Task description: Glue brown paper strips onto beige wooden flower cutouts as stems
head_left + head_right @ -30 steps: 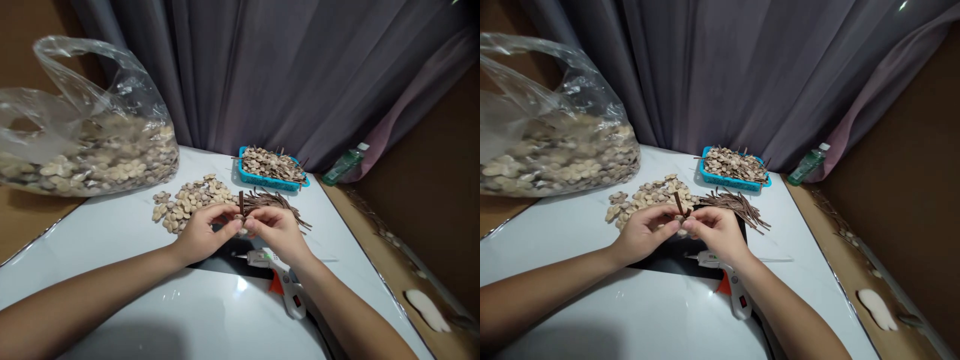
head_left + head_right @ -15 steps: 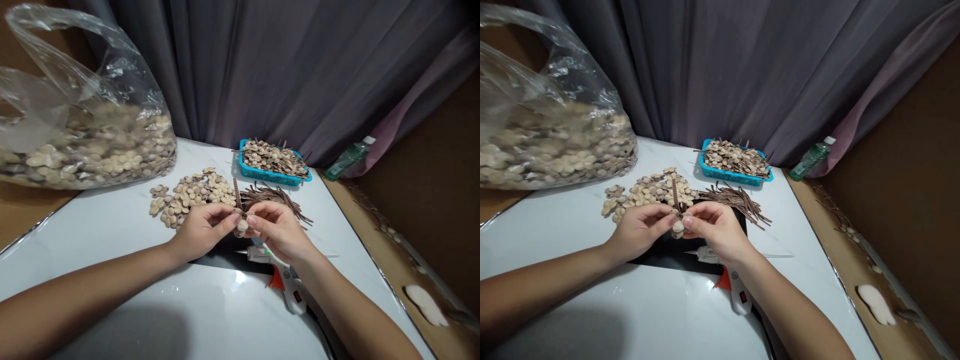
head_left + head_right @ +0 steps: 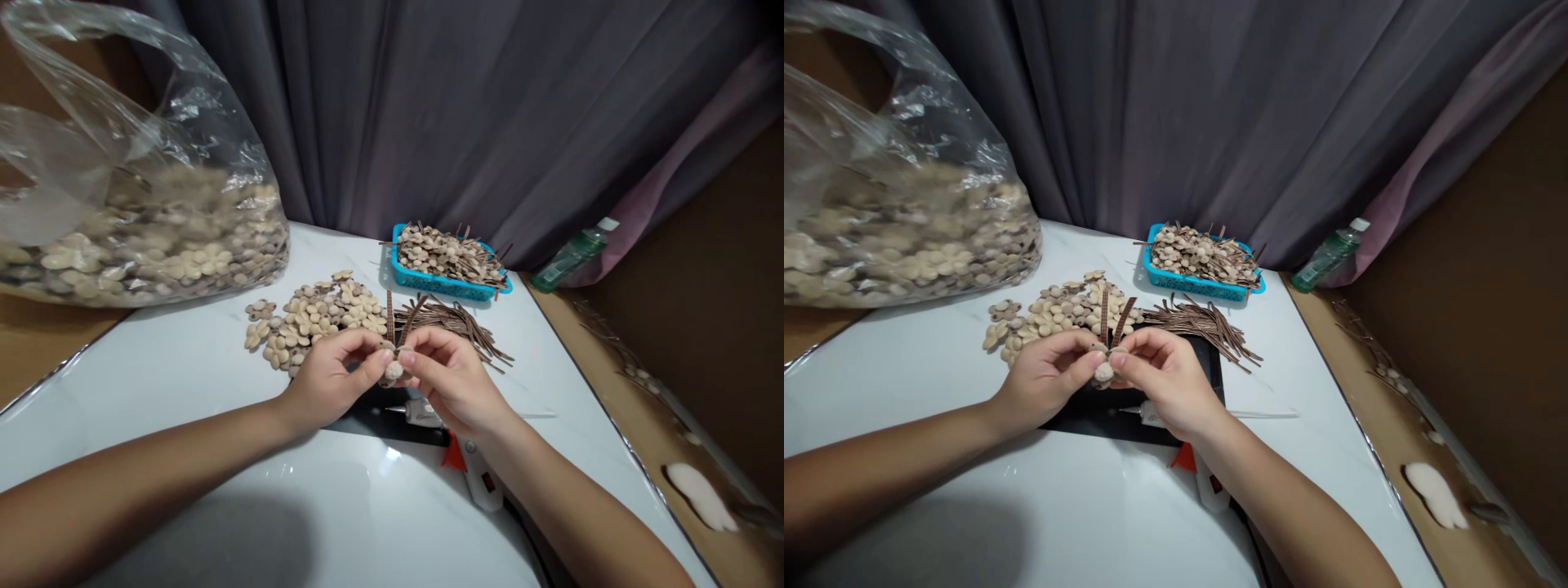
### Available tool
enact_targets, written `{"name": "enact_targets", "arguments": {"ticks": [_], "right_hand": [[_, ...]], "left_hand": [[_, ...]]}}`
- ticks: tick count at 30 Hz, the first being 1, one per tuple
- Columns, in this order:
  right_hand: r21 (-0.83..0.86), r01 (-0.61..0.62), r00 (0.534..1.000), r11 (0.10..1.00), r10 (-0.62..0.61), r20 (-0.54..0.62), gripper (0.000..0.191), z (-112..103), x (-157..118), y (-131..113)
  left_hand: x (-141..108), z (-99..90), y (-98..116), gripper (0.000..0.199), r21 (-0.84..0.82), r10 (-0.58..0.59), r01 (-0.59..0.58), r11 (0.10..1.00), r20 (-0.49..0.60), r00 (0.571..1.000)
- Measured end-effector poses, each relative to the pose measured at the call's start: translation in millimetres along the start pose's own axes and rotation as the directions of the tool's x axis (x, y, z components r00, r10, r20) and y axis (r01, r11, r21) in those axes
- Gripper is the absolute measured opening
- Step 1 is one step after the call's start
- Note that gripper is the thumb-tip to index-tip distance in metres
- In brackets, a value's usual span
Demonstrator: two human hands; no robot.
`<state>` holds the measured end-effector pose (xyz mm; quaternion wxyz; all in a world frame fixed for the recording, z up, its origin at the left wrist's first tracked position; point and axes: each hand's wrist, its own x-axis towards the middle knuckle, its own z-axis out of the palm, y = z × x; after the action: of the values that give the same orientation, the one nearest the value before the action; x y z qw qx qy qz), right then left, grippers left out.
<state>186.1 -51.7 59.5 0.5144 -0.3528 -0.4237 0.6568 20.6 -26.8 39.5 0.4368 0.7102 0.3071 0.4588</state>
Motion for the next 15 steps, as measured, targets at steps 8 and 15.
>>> {"name": "enact_targets", "arguments": {"ticks": [8,15], "right_hand": [[-0.016,0.029,0.999,0.999,-0.029,-0.025,0.009,1.7,-1.4,0.5],[-0.073,0.112,0.993,0.991,-0.114,-0.032,0.006,4.5,-2.5,0.0]], "left_hand": [[-0.1,1.5,0.6,0.011,-0.091,-0.025,0.024,0.996,-0.010,1.000],[-1.8,2.7,2.5,0.009,-0.143,-0.005,-0.002,0.990,-0.048,0.999]]}}
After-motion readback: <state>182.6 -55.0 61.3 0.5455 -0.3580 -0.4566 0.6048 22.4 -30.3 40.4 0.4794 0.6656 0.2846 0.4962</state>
